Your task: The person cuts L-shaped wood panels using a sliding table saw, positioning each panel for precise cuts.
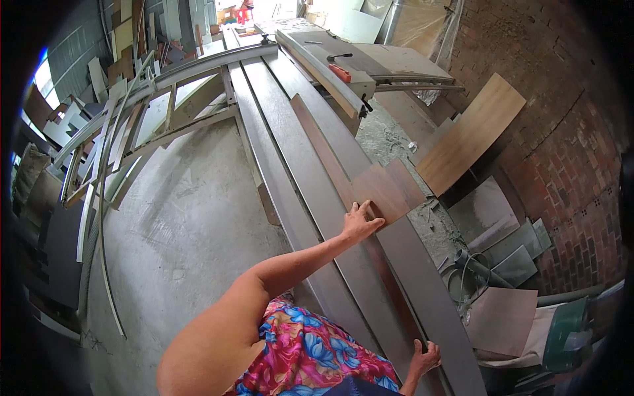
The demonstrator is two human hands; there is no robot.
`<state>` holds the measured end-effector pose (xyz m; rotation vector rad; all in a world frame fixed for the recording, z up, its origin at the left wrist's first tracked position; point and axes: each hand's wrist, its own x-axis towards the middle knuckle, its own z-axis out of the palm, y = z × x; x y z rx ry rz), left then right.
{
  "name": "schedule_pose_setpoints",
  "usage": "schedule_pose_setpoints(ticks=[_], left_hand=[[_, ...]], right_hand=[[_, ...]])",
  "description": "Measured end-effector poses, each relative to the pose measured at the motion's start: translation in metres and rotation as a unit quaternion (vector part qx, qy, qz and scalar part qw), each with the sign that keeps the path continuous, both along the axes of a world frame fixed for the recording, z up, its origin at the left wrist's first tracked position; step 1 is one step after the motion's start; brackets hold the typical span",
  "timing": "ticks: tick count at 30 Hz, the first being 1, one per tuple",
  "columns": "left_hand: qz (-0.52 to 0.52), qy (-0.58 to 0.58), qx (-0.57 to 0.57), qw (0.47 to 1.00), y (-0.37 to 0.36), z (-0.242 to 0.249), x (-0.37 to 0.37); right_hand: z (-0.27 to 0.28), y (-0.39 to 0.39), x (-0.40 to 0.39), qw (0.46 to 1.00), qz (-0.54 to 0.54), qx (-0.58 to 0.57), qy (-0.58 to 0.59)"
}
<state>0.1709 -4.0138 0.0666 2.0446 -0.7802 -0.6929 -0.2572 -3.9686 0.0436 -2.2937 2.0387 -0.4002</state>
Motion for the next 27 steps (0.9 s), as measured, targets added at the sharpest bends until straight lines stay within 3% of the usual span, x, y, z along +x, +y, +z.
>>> schedule_pose_setpoints(ticks=[11,20,23,27], left_hand=[[0.032,0.040,-0.094,0.994,-0.021,-0.003,0.022],[0.024,0.090,-0.072,0.993,-0.022,0.010,0.027],[0.007,0.130,-0.074,0.989,-0.018,0.030,0.019],[-0.028,0.092,-0.062,0.993,-0.022,0.036,0.013]], right_hand=[[0.019,-0.008,0.051,0.995,0.009,-0.098,0.004],[0.024,-0.003,0.055,0.993,0.011,-0.121,0.012],[0.033,0.003,0.049,0.996,0.008,-0.085,0.001],[0.033,0.007,0.044,0.998,0.000,-0.059,0.011]])
